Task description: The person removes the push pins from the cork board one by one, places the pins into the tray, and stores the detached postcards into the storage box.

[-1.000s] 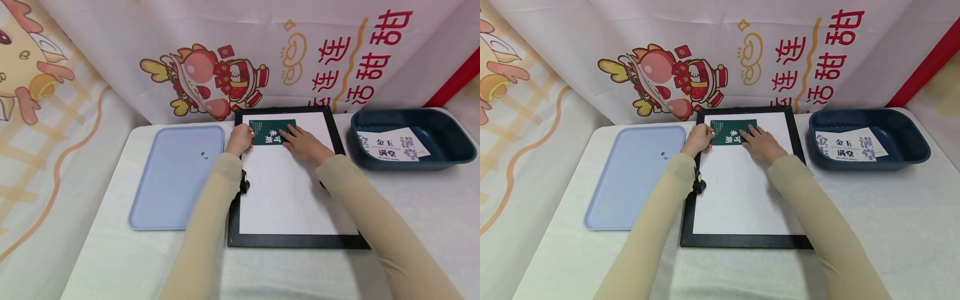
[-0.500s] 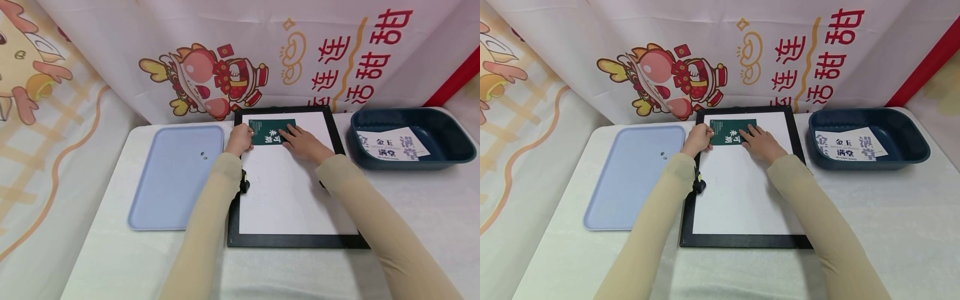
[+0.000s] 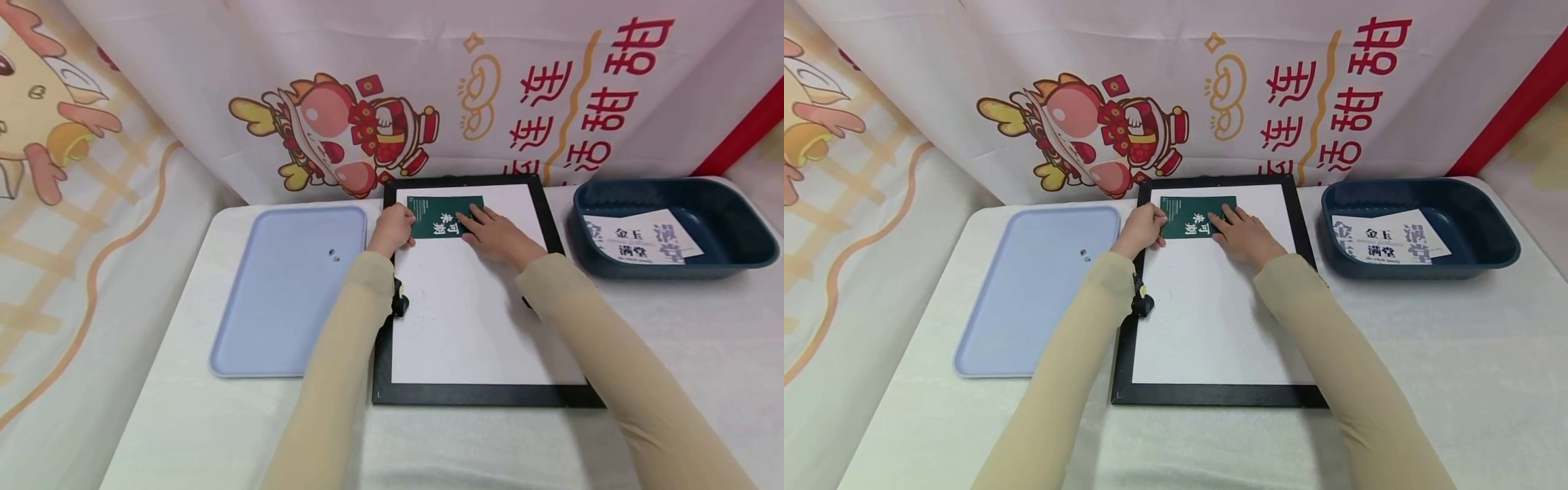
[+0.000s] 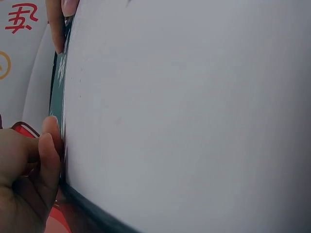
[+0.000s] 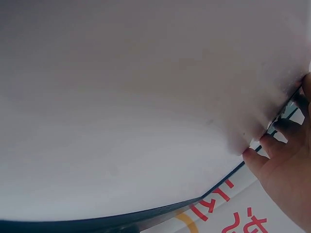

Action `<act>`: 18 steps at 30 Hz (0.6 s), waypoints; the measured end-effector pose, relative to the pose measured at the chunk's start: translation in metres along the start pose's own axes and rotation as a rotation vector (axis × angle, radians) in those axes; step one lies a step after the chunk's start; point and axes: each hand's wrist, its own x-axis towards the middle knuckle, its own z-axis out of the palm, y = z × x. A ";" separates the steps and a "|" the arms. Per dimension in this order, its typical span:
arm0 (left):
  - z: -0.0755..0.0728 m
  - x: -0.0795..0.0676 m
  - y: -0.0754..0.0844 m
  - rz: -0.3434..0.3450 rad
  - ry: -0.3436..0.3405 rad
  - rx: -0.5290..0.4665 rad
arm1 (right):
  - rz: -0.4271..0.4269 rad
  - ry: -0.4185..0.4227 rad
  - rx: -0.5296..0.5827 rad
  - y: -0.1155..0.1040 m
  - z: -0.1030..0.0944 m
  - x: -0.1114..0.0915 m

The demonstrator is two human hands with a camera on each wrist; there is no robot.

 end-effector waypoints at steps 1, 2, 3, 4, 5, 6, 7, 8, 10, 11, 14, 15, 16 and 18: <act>0.000 -0.001 0.000 -0.005 0.005 -0.009 | 0.000 -0.002 -0.002 0.000 0.000 0.000; 0.000 -0.001 0.000 -0.007 0.012 -0.017 | 0.001 -0.003 -0.004 0.000 0.000 0.000; 0.000 -0.002 0.000 -0.007 0.019 -0.025 | 0.001 -0.002 -0.004 0.000 0.000 0.000; 0.000 -0.003 0.000 -0.005 0.028 -0.034 | 0.002 -0.002 -0.005 0.000 0.000 0.001; -0.001 -0.005 0.000 -0.001 0.037 -0.042 | 0.002 -0.002 -0.005 0.000 -0.001 0.001; -0.001 -0.006 0.000 0.002 0.047 -0.054 | 0.002 -0.003 -0.007 0.000 -0.001 0.001; -0.001 -0.008 0.000 0.006 0.056 -0.061 | 0.003 -0.004 -0.006 0.000 -0.001 0.001; -0.001 -0.009 0.001 0.010 0.067 -0.067 | 0.003 -0.003 -0.004 0.000 -0.001 0.001; -0.001 -0.011 0.002 0.019 0.089 -0.075 | 0.004 -0.005 -0.001 0.000 -0.001 0.001; -0.001 -0.012 0.002 0.023 0.102 -0.077 | 0.005 -0.005 0.001 0.000 -0.001 0.001; -0.001 -0.014 0.003 0.028 0.139 -0.090 | 0.010 -0.009 0.002 0.000 -0.001 0.001; -0.001 -0.013 0.004 0.028 0.149 -0.092 | 0.011 -0.012 0.002 0.000 -0.001 0.001; 0.000 -0.013 0.004 0.028 0.158 -0.099 | 0.012 -0.011 0.004 0.000 -0.001 0.001; -0.001 -0.013 0.004 0.023 0.166 -0.109 | 0.011 -0.012 0.004 0.000 -0.001 0.001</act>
